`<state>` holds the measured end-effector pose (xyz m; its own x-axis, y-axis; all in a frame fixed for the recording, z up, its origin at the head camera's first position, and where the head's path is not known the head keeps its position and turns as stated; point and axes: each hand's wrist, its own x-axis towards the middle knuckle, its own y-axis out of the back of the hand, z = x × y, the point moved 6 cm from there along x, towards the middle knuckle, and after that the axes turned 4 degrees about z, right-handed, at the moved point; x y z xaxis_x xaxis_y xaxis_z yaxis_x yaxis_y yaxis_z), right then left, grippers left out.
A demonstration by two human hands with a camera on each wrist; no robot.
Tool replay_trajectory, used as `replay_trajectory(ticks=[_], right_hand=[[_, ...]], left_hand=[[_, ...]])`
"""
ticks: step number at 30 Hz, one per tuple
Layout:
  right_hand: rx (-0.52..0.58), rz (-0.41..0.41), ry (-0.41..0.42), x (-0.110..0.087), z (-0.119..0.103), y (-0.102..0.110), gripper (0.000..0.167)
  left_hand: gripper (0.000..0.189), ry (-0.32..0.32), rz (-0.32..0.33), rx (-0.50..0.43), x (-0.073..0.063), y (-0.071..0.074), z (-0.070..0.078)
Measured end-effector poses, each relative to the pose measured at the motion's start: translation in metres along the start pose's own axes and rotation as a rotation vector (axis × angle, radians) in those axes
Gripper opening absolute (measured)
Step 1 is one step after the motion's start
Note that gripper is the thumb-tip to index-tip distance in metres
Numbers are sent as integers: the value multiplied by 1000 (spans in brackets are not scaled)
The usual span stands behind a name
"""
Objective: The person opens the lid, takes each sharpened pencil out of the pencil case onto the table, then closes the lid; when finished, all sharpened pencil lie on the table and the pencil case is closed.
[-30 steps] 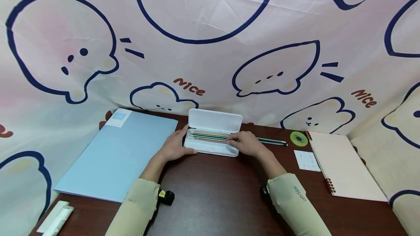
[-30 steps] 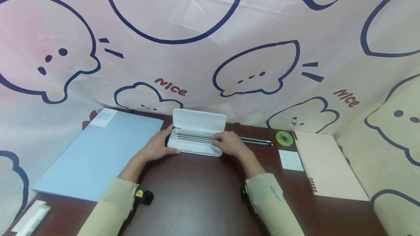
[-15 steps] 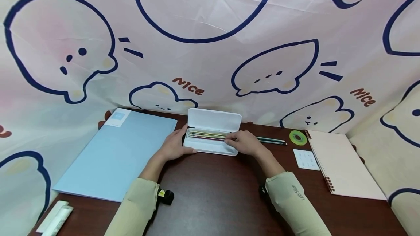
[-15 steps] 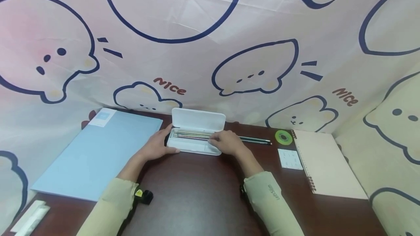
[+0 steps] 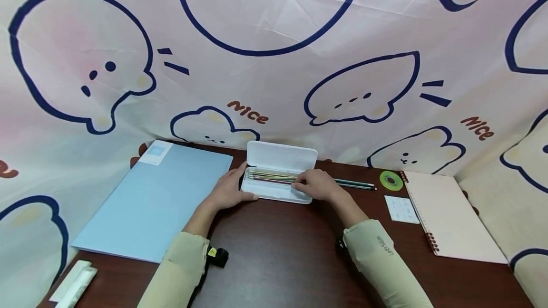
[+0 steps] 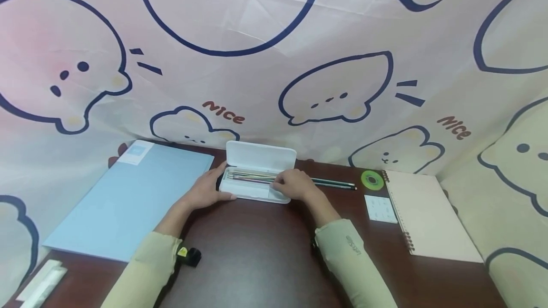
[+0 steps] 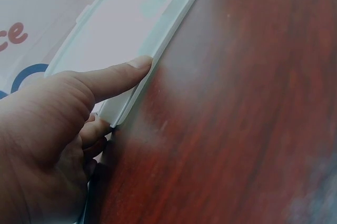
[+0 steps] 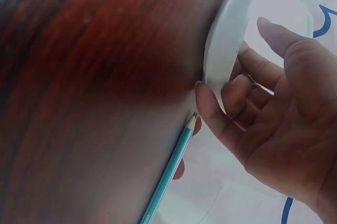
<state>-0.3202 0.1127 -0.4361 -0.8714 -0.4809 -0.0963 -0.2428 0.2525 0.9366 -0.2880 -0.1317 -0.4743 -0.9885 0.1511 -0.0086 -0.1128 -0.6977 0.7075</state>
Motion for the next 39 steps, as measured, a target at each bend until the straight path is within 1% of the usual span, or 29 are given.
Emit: replay_trajectory(ticks=[4,10,14,18,23,27,31,35,39], right_hand=[[11,31,-4,-2,0,1,19],[24,-7,5,-4,0,-7,16],[14,-2,-11,-5,1,-9,14],[8,27,-34,-6,3,-8,9],[7,47,-43,-7,6,-5,6],[21,81,-44,-6,9,1,7],[63,125,-42,-5,11,8,12],[91,150,-34,-5,12,12,17],[106,178,-28,-9,14,15,17]], left_hand=[[112,-2,2,-4,0,0,0],[111,-4,-3,-3,-3,-3,0],[111,-9,-10,-3,-2,-6,-1],[112,-10,-12,3,-1,-7,-2],[113,-10,-20,8,0,-7,-1],[113,-34,-14,15,7,-6,1],[113,-32,-6,6,10,-3,2],[113,-19,-13,6,9,-2,1],[114,-12,-8,21,5,-2,-2]])
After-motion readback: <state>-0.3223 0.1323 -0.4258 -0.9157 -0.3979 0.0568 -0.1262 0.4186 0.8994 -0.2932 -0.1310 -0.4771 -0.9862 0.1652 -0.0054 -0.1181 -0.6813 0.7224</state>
